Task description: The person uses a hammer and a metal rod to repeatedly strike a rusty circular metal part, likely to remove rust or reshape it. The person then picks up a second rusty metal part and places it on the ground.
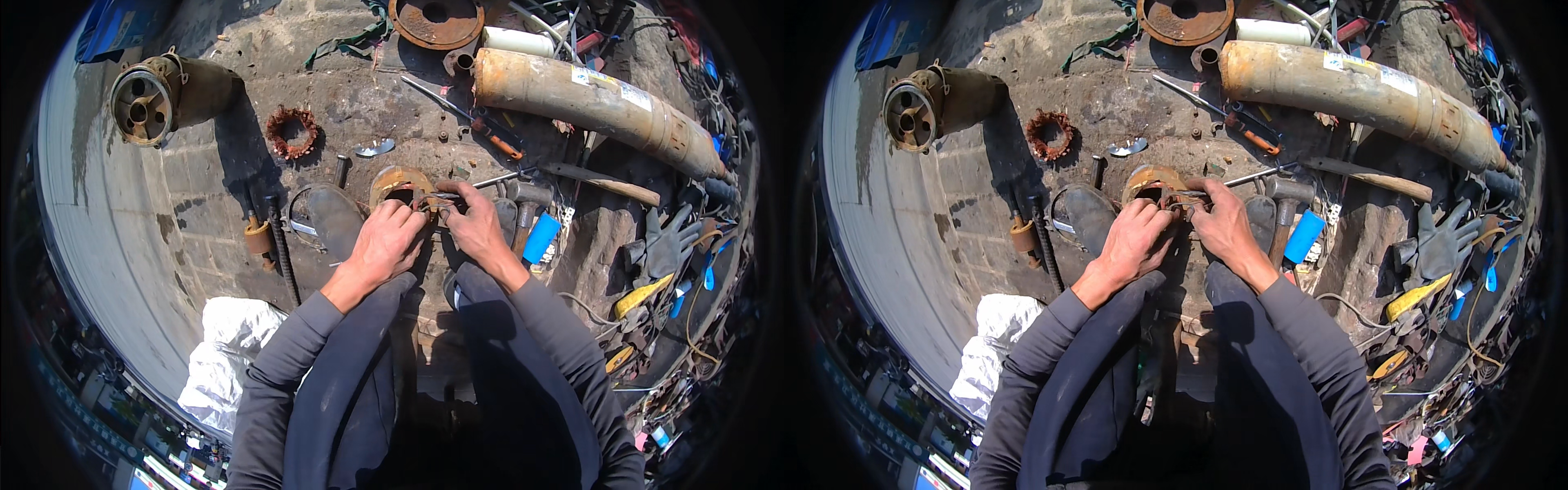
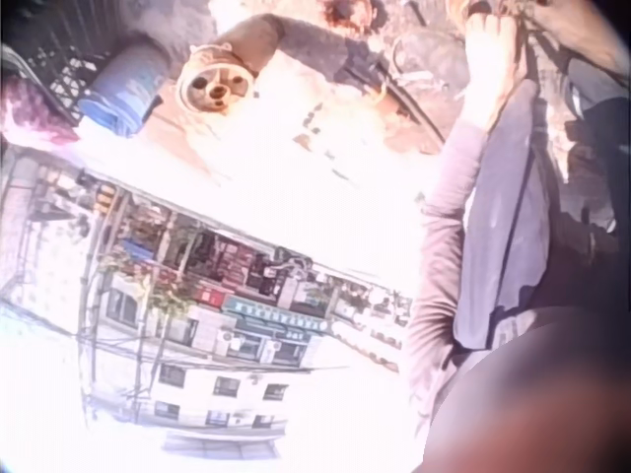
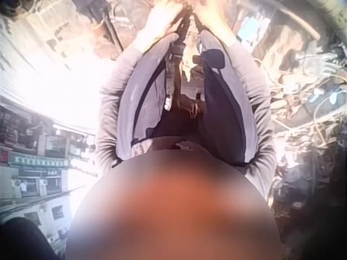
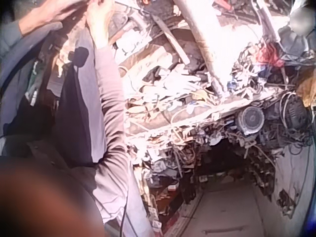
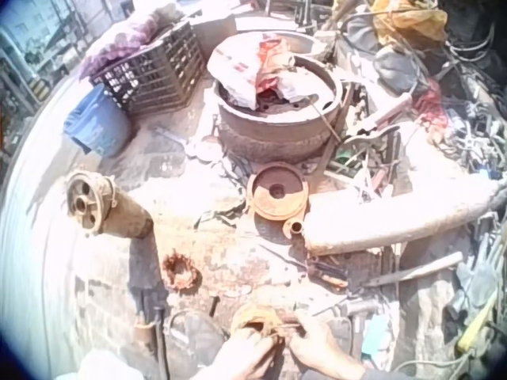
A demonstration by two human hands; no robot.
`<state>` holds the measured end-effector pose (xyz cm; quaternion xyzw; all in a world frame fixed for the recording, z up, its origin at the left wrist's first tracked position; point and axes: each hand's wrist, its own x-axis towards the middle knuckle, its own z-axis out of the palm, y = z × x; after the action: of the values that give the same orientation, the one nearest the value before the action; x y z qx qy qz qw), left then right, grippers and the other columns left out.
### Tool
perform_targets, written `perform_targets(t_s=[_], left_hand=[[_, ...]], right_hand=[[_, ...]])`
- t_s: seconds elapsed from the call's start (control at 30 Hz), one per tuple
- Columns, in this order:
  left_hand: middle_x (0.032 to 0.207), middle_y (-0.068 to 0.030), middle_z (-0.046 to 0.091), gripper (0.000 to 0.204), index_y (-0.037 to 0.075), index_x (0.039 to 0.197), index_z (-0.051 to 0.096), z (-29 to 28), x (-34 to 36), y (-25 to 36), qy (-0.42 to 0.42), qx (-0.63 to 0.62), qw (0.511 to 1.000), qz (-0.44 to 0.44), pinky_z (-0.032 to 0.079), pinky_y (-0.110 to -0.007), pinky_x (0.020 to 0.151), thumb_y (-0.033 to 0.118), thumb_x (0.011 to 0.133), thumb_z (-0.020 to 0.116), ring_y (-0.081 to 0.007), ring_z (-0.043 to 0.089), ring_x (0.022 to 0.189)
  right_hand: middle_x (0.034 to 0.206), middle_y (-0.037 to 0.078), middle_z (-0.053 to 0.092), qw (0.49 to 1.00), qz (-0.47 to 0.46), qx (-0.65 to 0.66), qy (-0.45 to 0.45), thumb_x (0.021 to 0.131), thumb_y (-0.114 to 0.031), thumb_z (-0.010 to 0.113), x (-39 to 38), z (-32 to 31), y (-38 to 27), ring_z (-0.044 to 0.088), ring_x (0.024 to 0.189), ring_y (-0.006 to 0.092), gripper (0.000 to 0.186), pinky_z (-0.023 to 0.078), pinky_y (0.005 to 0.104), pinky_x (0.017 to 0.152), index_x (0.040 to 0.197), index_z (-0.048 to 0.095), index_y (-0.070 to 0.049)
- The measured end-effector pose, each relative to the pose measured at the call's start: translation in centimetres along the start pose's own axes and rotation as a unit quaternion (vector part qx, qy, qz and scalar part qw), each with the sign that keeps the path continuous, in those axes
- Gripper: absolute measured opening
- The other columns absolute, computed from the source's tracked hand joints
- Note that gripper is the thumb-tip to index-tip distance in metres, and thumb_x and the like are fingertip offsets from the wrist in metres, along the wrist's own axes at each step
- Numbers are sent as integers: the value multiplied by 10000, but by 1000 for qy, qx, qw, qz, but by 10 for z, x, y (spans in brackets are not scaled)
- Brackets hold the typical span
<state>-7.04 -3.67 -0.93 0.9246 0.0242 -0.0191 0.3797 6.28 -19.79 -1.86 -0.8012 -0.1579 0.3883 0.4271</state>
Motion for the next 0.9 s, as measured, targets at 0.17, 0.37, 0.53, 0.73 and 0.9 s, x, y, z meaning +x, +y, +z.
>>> perform_targets(t_s=[0.17,0.37,0.53,0.73,0.9], left_hand=[[924,-111,666,245,36,999,701,-14,-11,0,123,-27,991,-35,528,-406,806,7,773,791,-331,628,929],[969,-156,644,200,-4,1059,655,-12,-12,-6,240,-87,938,-235,522,-391,790,39,878,728,-320,639,879],[994,-198,585,253,18,1059,573,-13,3,-17,90,-67,942,-315,529,-506,744,102,884,735,-447,643,884],[890,-194,518,226,10,978,552,-21,11,-16,119,-28,977,-176,492,-491,667,49,860,740,-447,594,793],[893,-174,514,266,17,1006,584,-35,39,-24,120,-26,990,-65,498,-471,679,38,808,760,-416,593,815]], right_hand=[[1188,125,729,996,-40,66,-33,909,-46,662,-3,-4,-15,678,1100,186,344,517,327,1001,1243,663,34],[1178,184,709,1000,1,8,-22,905,-90,696,2,1,-20,694,1082,263,331,535,353,937,1215,672,23],[1044,209,614,984,-108,-143,-12,876,-92,706,16,18,-13,660,947,420,301,540,473,817,1146,628,17],[943,217,569,977,-180,-113,12,807,-8,723,12,21,-11,616,883,446,276,513,486,737,1049,595,29],[959,219,589,979,-159,-98,86,826,2,700,9,21,-6,619,849,442,253,525,478,740,1050,585,25]])
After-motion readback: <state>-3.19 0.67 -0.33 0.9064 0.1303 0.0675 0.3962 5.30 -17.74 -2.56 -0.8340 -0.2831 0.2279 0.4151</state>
